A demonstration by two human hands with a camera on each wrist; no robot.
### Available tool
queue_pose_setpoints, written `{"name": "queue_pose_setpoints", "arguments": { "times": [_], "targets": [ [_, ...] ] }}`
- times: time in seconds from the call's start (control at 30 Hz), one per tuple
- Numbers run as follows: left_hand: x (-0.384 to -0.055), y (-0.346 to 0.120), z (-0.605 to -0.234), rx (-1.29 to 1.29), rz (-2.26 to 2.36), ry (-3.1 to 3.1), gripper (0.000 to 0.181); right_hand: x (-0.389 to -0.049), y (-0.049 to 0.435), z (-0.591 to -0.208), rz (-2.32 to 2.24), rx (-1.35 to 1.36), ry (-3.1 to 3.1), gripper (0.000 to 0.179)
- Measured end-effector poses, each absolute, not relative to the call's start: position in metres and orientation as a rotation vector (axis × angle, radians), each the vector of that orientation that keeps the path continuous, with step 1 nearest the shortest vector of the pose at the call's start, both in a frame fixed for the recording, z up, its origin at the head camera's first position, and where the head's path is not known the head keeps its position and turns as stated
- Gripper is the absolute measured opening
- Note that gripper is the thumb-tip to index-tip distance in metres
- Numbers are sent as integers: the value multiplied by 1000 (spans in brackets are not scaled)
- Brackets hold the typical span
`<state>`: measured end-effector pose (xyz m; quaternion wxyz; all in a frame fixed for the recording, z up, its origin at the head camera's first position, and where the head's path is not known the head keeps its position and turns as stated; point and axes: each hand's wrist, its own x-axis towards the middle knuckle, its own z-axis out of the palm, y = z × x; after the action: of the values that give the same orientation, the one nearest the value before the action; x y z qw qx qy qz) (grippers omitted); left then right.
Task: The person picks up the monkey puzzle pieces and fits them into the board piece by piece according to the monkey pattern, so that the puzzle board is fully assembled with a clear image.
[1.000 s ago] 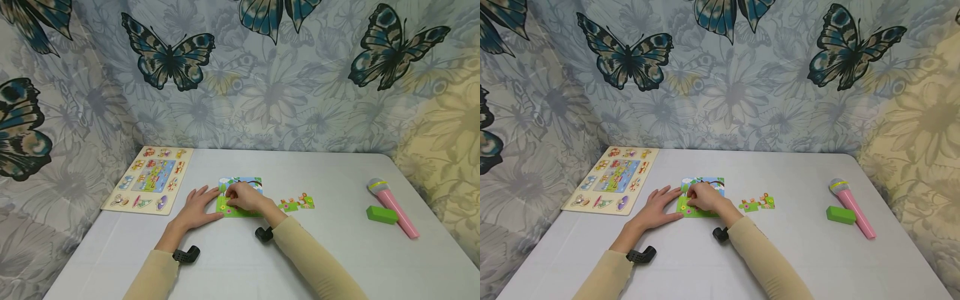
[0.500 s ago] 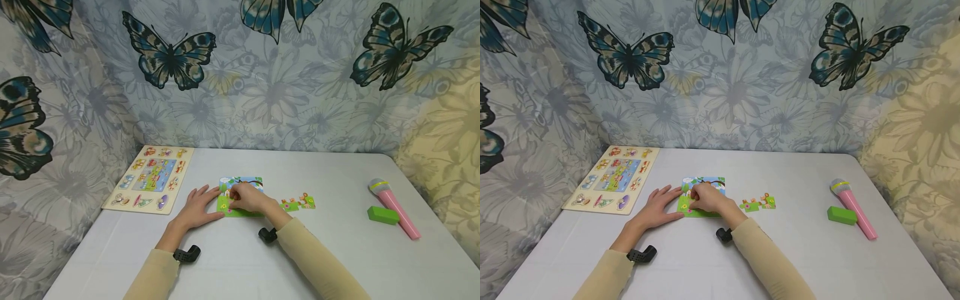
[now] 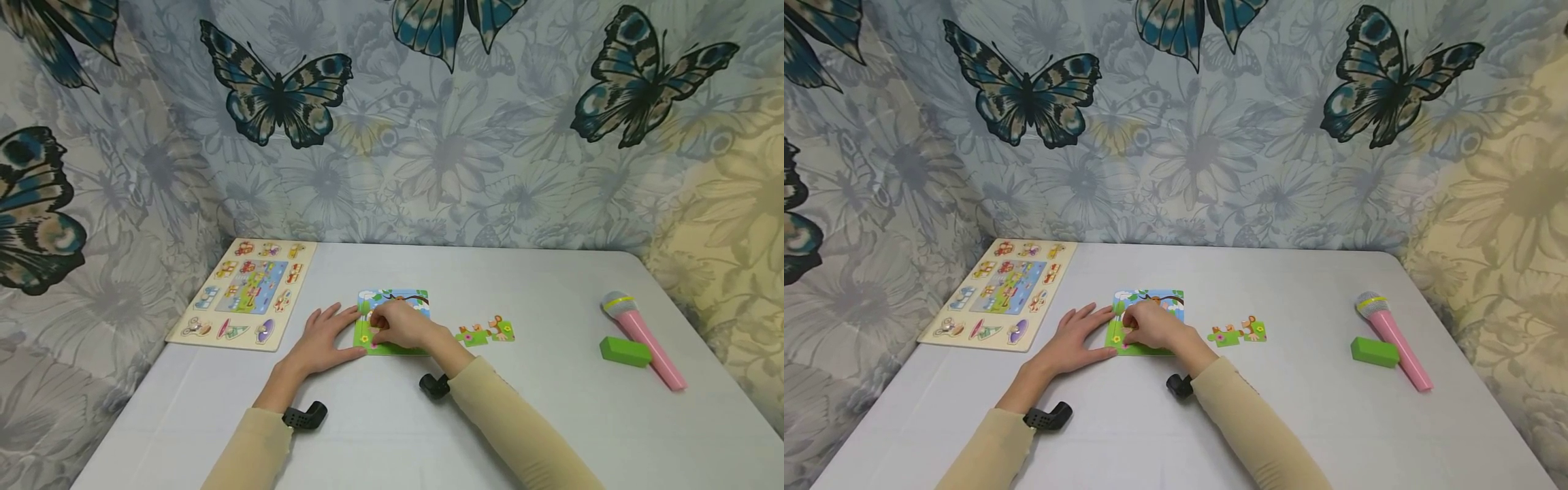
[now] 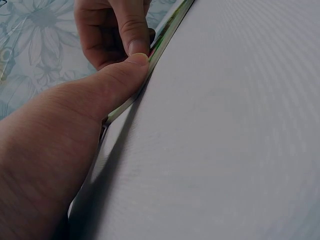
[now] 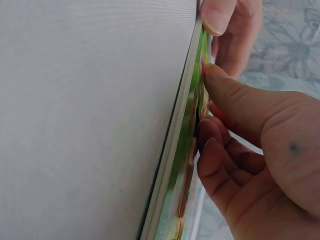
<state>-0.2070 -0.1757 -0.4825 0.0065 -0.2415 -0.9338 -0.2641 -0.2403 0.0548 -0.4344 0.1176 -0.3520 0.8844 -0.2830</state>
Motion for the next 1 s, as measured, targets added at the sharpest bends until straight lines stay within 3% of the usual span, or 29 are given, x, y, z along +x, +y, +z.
{"name": "queue_pose_setpoints", "arguments": {
  "times": [0.47,0.73,1.0],
  "targets": [
    [-206,-176,-481,-754,-835,-2913,78,-244,55,-439,-918,-1060,2529,19],
    [-206,-174,-481,-766,-845,-2901,77,-248,70,-433,-988,-937,2518,25],
    [-208,-176,-482,-762,-832,-2914,78,-255,87,-435,-958,-959,2538,21]
  ]
}}
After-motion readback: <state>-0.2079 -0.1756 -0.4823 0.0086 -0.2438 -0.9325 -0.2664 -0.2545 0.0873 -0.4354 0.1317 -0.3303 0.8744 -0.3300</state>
